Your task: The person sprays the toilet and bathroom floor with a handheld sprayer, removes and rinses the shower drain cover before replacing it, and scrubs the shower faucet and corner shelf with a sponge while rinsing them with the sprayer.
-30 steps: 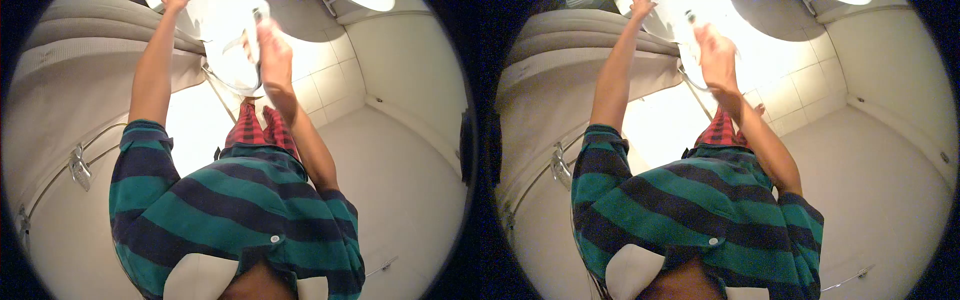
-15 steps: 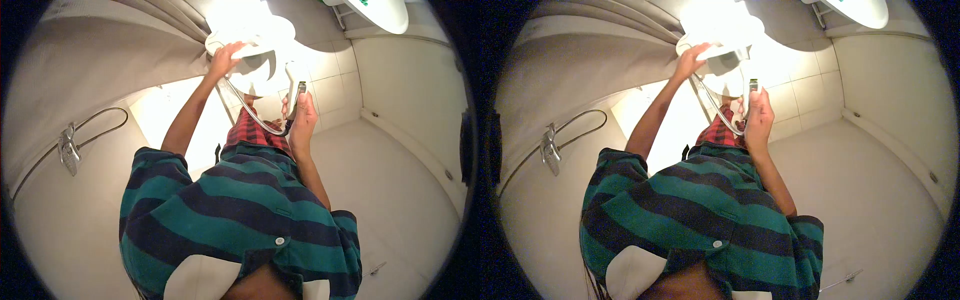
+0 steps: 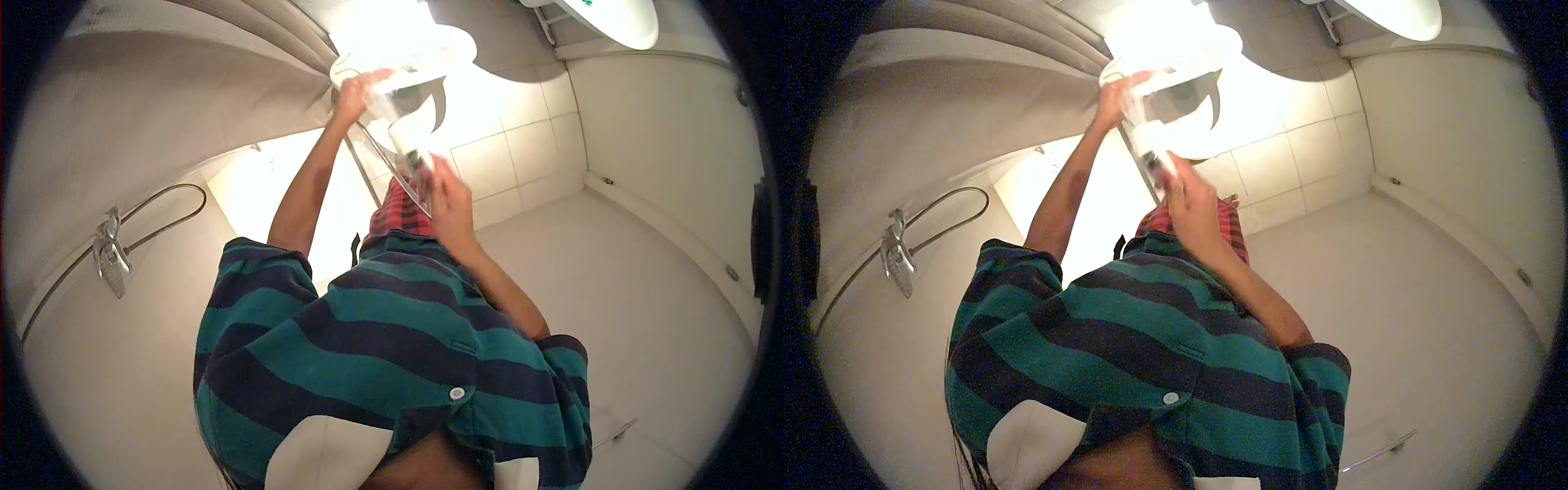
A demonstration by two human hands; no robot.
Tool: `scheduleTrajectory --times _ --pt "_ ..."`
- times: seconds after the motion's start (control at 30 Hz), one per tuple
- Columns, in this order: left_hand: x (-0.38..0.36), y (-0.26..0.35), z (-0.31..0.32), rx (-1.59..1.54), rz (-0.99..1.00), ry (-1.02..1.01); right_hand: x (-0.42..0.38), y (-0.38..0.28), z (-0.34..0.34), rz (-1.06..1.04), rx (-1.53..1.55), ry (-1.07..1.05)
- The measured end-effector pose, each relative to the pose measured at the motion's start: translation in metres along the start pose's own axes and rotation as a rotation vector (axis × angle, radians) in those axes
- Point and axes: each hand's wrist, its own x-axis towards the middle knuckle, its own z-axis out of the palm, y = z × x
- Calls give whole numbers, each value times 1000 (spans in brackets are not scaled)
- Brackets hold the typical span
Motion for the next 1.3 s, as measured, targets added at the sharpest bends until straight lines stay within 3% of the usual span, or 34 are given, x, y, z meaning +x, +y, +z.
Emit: scheduleTrajectory --times 0.1,0.13,0.23,0.3,0.37,0.4,0.47,0.53,0.6,0.67,0.7,0.77,0.83,0.9,1.0,1.1,1.17,1.3 --pt "39 17 -33 294 -87 137 42 -24 5 166 306 110" --pt "60 26 -45 445 -153 163 52 -37 8 136 327 110" --pt "127 31 -71 860 -61 91 72 -65 16 -7 343 72" --pt "163 -1 -91 893 -53 122 88 -73 23 -132 291 -11" --pt "188 -32 -112 870 -119 171 108 -70 19 -236 233 95" --pt "180 -4 -115 1054 -291 169 118 -72 13 -245 262 172" --pt "168 -10 -145 1381 -275 -9 137 -74 -3 -230 343 338" --pt "134 -55 -186 1687 -11 55 149 -79 -14 -259 447 488" --pt "112 -60 -202 1724 -400 -182 149 -75 -21 -212 444 420" --pt "83 -95 -211 1807 -292 -107 137 -74 -16 -146 512 235" --pt "78 -84 -202 1783 -283 -246 131 -72 -8 -35 472 155" --pt "65 -54 -181 1721 -263 -518 115 -59 0 -93 405 -50" --pt "54 -148 -187 1625 -301 -694 110 -58 15 -204 371 79" --pt "26 -219 -184 1475 -755 -876 102 -60 24 -102 347 90" --pt "-6 -173 -177 1112 -991 -890 92 -37 31 -146 250 13" --pt "-34 -145 -191 858 -1152 -786 79 -34 21 -130 222 -119" --pt "-49 -142 -206 681 -1228 -623 65 -32 44 -294 165 -123" --pt "-23 -114 -216 198 -1168 -9 59 -29 79 -318 161 -206"
